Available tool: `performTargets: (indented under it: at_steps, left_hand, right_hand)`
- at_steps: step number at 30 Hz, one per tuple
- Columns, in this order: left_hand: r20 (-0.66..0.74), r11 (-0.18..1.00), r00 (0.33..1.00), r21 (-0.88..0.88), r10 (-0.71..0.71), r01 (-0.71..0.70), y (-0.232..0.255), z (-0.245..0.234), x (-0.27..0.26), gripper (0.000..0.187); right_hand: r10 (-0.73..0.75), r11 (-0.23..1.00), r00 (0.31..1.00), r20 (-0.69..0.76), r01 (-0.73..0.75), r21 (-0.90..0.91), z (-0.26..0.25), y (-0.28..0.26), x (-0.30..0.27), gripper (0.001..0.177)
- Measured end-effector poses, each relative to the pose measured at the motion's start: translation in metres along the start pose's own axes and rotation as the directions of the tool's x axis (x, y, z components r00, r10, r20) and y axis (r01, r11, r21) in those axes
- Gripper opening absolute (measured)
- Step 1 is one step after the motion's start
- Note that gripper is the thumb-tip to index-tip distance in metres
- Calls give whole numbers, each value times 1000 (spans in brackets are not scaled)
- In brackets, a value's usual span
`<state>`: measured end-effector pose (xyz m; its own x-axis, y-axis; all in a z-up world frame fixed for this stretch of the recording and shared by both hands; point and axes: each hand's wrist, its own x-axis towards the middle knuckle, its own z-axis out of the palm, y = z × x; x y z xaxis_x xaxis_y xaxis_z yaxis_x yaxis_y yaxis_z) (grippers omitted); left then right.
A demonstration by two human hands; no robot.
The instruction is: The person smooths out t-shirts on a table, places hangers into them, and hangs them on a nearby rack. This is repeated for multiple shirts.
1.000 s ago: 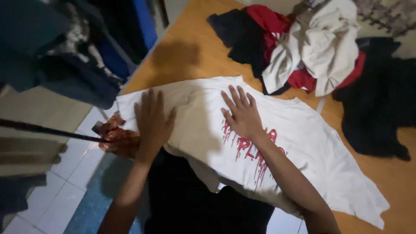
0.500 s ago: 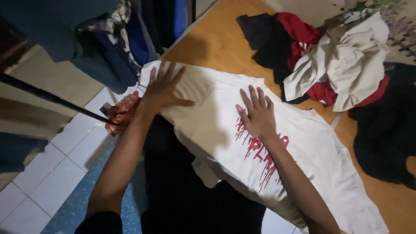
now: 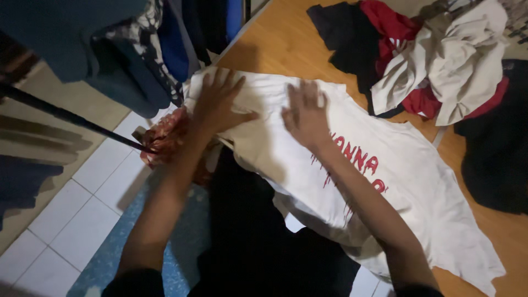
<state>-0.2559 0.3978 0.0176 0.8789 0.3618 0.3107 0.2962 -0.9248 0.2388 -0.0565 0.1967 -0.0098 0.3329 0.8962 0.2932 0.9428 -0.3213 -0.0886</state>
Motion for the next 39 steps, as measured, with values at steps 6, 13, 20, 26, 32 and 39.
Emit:
performTargets:
  at_steps: [6, 13, 20, 26, 32, 39]
  left_hand:
    - [-27, 994, 995, 40, -100, 101, -8, 11, 2, 82]
    - [68, 961, 964, 123, -258, 249, -22, 26, 15, 75]
    - [-18, 995, 999, 93, 29, -27, -44, 28, 28, 74]
    - [66, 996, 995, 62, -75, 71, -36, 11, 24, 78]
    - [30, 995, 997, 83, -66, 63, -31, 8, 25, 78]
    - [111, 988, 986, 104, -122, 110, -19, -4, 25, 78]
  right_hand:
    - [-127, 972, 992, -1, 125, 198, -3, -28, 22, 58]
    - [-140, 977, 988, 60, 128, 169, -8, -28, 26, 63]
    - [-120, 983, 989, 88, 105, 149, -10, -28, 29, 64]
    - [-111, 982, 987, 118, 91, 166, -6, -25, 30, 65]
    - [-142, 959, 979, 148, 99, 265, -11, -16, 30, 77]
    - [-84, 934, 962, 261, -16, 357, -54, 40, -59, 73]
